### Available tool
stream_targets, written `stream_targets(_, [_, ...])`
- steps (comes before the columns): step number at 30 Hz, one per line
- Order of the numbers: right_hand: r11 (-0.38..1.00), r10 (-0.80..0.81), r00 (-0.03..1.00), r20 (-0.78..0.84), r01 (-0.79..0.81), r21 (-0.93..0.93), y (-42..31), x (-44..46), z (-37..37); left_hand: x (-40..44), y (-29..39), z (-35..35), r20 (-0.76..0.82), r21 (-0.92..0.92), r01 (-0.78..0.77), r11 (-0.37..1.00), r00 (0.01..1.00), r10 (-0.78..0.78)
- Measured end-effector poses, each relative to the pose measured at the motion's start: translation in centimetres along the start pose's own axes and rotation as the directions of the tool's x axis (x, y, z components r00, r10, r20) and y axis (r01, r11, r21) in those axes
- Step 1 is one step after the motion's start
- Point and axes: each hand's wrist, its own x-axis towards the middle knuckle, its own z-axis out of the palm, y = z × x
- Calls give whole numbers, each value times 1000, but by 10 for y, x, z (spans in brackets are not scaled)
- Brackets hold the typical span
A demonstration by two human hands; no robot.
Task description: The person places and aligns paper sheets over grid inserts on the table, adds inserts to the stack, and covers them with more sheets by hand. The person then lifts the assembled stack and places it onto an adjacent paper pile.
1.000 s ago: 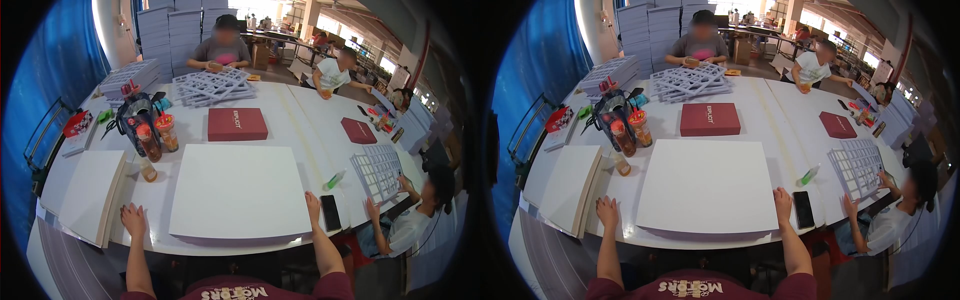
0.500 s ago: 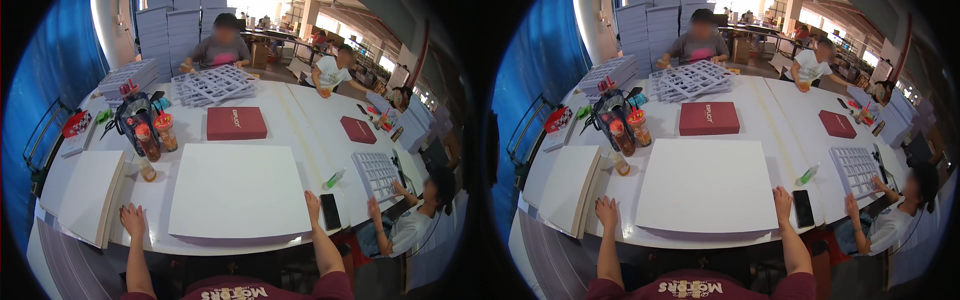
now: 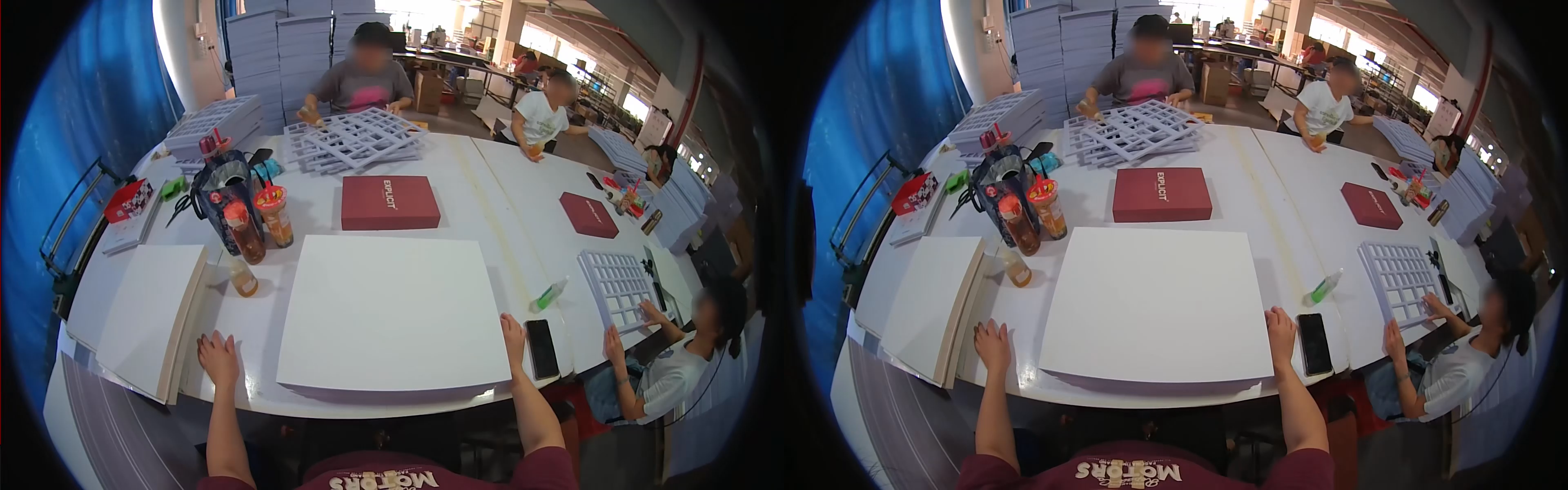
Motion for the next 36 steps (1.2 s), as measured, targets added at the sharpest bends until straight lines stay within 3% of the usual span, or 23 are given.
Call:
stream_targets(6, [999,10,1000,6,-10,38,10,2,11,3,-5,5,23,46,-11,999,1000,10])
stream_targets(8, [957,160,984,83,-175,232,18,3,18,6,-3,2,61,55,-7,998,998,4])
stream_targets(10, [999,-27,999,-47,28,23,7,-1,7,4,2,0,19,66,-31,997,999,30])
stream_targets(17, [999,-6,999,-43,8,43,1,1,2,4,1,-4,-15,106,-67,992,997,69])
stream_targets(24, [1000,-7,1000,9,7,7,6,1,5,8,3,-9,51,81,-42,996,998,38])
stream_targets(29, [999,-38,999,-33,39,5,-9,6,-4,3,2,-9,-27,63,-71,996,997,73])
stream_targets(36, [1000,-15,999,-34,14,-23,0,2,0,4,2,-5,43,42,-25,999,999,23])
